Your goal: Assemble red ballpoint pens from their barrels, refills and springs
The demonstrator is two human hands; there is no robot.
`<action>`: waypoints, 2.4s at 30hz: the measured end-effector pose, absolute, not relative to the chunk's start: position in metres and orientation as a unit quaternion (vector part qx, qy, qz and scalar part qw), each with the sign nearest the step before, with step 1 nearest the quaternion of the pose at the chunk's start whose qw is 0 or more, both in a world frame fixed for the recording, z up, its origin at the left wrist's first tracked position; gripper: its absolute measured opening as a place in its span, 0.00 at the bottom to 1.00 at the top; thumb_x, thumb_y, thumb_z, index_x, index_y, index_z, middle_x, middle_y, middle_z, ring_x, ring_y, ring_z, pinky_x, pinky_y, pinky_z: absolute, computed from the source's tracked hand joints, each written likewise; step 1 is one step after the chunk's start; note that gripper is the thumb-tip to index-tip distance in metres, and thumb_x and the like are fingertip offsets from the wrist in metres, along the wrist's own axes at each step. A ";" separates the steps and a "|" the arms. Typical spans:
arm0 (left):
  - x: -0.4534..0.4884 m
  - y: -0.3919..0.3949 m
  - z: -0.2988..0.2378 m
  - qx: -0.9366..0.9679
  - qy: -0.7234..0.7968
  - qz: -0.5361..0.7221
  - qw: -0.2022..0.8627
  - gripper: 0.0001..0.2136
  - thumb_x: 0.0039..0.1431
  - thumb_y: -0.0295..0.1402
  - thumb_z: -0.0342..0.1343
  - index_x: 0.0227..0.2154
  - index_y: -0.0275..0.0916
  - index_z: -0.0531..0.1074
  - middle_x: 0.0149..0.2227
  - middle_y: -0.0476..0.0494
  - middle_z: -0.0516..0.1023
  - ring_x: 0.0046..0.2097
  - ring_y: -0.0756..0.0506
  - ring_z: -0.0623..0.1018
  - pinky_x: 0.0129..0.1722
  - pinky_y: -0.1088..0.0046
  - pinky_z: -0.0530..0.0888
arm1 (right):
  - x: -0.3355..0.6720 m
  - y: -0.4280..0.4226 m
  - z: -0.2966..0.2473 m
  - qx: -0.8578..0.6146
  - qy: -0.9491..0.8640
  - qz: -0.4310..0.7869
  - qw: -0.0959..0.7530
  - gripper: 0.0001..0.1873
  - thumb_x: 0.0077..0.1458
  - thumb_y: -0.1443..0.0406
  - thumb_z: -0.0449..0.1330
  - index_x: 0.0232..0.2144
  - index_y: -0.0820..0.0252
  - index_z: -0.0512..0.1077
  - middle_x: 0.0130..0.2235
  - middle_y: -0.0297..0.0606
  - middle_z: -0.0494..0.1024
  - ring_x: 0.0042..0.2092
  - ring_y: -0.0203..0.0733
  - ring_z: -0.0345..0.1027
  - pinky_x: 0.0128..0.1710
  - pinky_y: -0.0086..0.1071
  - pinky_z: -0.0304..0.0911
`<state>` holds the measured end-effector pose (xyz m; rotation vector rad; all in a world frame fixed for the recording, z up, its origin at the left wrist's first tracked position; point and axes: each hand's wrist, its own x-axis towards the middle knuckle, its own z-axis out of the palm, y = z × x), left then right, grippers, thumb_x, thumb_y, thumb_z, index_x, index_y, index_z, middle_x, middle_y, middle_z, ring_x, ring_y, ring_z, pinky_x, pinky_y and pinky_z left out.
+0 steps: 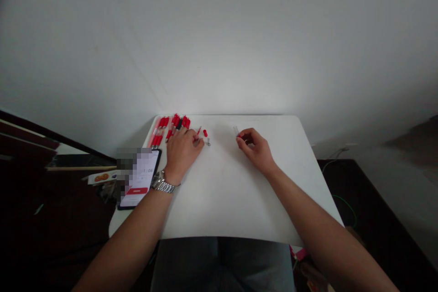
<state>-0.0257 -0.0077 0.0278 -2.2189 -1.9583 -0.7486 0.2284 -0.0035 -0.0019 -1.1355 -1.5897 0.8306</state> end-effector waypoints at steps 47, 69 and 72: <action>-0.002 -0.008 0.017 -0.621 -0.406 -0.520 -0.423 0.15 0.69 0.44 0.55 0.49 0.40 0.73 0.51 0.37 0.78 0.43 0.47 0.79 0.48 0.66 0.78 | 0.226 -0.010 0.006 -0.452 -0.742 0.260 0.423 0.10 0.63 0.55 0.61 0.39 0.54 0.71 0.36 0.39 0.79 0.36 0.43 0.73 0.38 0.38 0.70; 0.002 -0.010 0.016 -0.565 -0.354 -0.543 -0.511 0.12 0.62 0.40 0.65 0.41 0.40 0.71 0.45 0.41 0.81 0.48 0.45 0.80 0.54 0.62 0.76 | 0.225 -0.011 0.010 -0.420 -0.797 0.197 0.386 0.06 0.65 0.59 0.59 0.39 0.54 0.72 0.35 0.38 0.74 0.35 0.42 0.70 0.36 0.37 0.68; 0.003 -0.009 0.015 -0.566 -0.349 -0.537 -0.520 0.11 0.62 0.39 0.65 0.41 0.39 0.71 0.45 0.40 0.81 0.49 0.45 0.80 0.54 0.62 0.76 | 0.225 -0.012 0.012 -0.416 -0.799 0.192 0.389 0.05 0.65 0.60 0.59 0.39 0.54 0.71 0.34 0.38 0.73 0.34 0.41 0.69 0.35 0.37 0.67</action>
